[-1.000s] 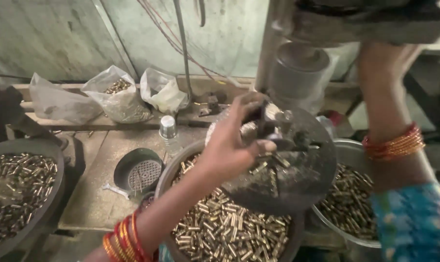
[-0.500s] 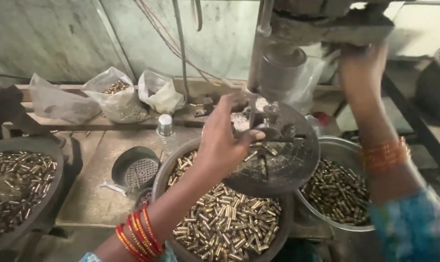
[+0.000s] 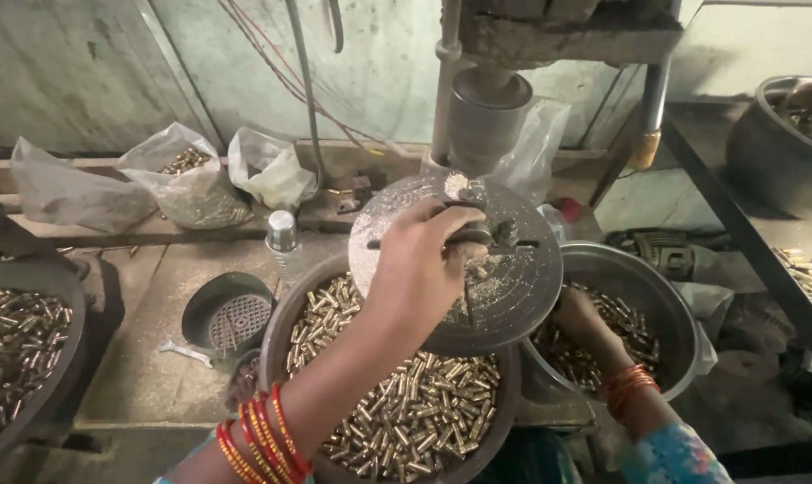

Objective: Inserting metal components into a rotating machine die and operating a manual press to assemble parts.

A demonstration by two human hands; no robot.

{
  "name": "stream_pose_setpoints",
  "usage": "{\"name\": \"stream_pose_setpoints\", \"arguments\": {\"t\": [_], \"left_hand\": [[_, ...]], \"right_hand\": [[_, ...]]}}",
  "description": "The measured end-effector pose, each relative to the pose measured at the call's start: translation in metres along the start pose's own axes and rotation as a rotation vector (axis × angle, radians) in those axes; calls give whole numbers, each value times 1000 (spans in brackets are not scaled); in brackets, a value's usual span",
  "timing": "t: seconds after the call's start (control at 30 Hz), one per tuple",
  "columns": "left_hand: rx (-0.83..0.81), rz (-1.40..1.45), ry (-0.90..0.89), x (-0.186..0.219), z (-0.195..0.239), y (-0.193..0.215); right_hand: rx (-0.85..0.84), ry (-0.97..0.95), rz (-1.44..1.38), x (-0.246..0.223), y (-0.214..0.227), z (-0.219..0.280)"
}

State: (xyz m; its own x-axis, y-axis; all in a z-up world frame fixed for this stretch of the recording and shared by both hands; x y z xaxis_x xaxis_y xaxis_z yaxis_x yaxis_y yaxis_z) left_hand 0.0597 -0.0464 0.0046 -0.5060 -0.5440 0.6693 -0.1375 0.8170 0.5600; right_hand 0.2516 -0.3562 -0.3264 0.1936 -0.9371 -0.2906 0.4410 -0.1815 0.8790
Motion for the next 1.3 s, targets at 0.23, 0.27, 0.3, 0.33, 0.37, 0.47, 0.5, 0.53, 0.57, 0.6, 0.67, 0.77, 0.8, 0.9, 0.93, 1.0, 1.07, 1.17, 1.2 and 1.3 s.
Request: {"name": "stream_pose_setpoints", "arguments": {"t": [0.23, 0.27, 0.3, 0.33, 0.37, 0.47, 0.5, 0.53, 0.57, 0.6, 0.67, 0.77, 0.8, 0.9, 0.93, 1.0, 1.07, 1.17, 1.2, 1.3], "left_hand": [[9, 35, -11, -6, -1, 0], [4, 24, -8, -6, -2, 0], [5, 21, -12, -5, -3, 1], [-7, 31, -9, -4, -3, 2], [-16, 43, -5, -4, -2, 3], [-68, 70, 48, 3, -5, 12], [-66, 69, 43, 6, -4, 16], [-130, 84, 84, 6, -3, 16], [-195, 99, 124, 6, -2, 17], [-193, 97, 120, 5, -1, 21], [-358, 140, 268, -4, 6, 18], [-450, 132, 460, -13, 11, 22], [-451, 130, 457, -14, 12, 22], [-412, 105, 533, -19, 17, 31], [-386, 99, 547, -18, 18, 35], [-360, 98, 563, -23, 21, 39], [-331, 69, 558, -32, 23, 41], [-288, 76, 555, -31, 23, 45], [-291, 80, 555, -31, 23, 44], [-261, 105, 548, -31, 23, 43]], "right_hand": [[180, 298, -753, -18, -8, -7], [174, 194, -892, -11, -12, -15], [177, 198, -893, -14, -12, -14], [186, 251, -843, -19, -11, -13], [195, 303, -791, -25, -10, -11], [160, 405, -711, -35, -2, -4], [164, 407, -710, -44, 4, 5], [184, 338, -621, -50, 10, 14], [205, 268, -532, -57, 15, 22], [209, 269, -531, -61, 19, 27], [201, 357, -616, -73, 22, 41], [141, 265, -415, -54, 6, 28], [145, 264, -416, -51, 4, 30], [269, 467, -374, -74, 16, 48], [224, 463, -530, -86, 24, 61], [175, 452, -684, -100, 33, 76], [56, 468, -958, -102, 32, 80], [-12, 434, -1002, -91, 25, 71], [-12, 429, -1002, -82, 20, 64], [-24, 296, -857, -50, -2, 33]]}}
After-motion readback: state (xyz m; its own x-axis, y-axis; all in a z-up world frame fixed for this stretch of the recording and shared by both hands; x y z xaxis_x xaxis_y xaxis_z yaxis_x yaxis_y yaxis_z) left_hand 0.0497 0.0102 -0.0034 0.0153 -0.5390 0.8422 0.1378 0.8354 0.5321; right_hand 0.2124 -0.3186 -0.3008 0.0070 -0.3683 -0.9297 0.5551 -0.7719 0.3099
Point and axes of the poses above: each hand's wrist, its own z-axis away from the middle knuckle, its own y-axis out of the back of the hand, x = y × z, the point moved 5 cm from there along -z, towards the middle knuckle, and after that the axes turned 13 degrees about -x, right-handed, at the moved point
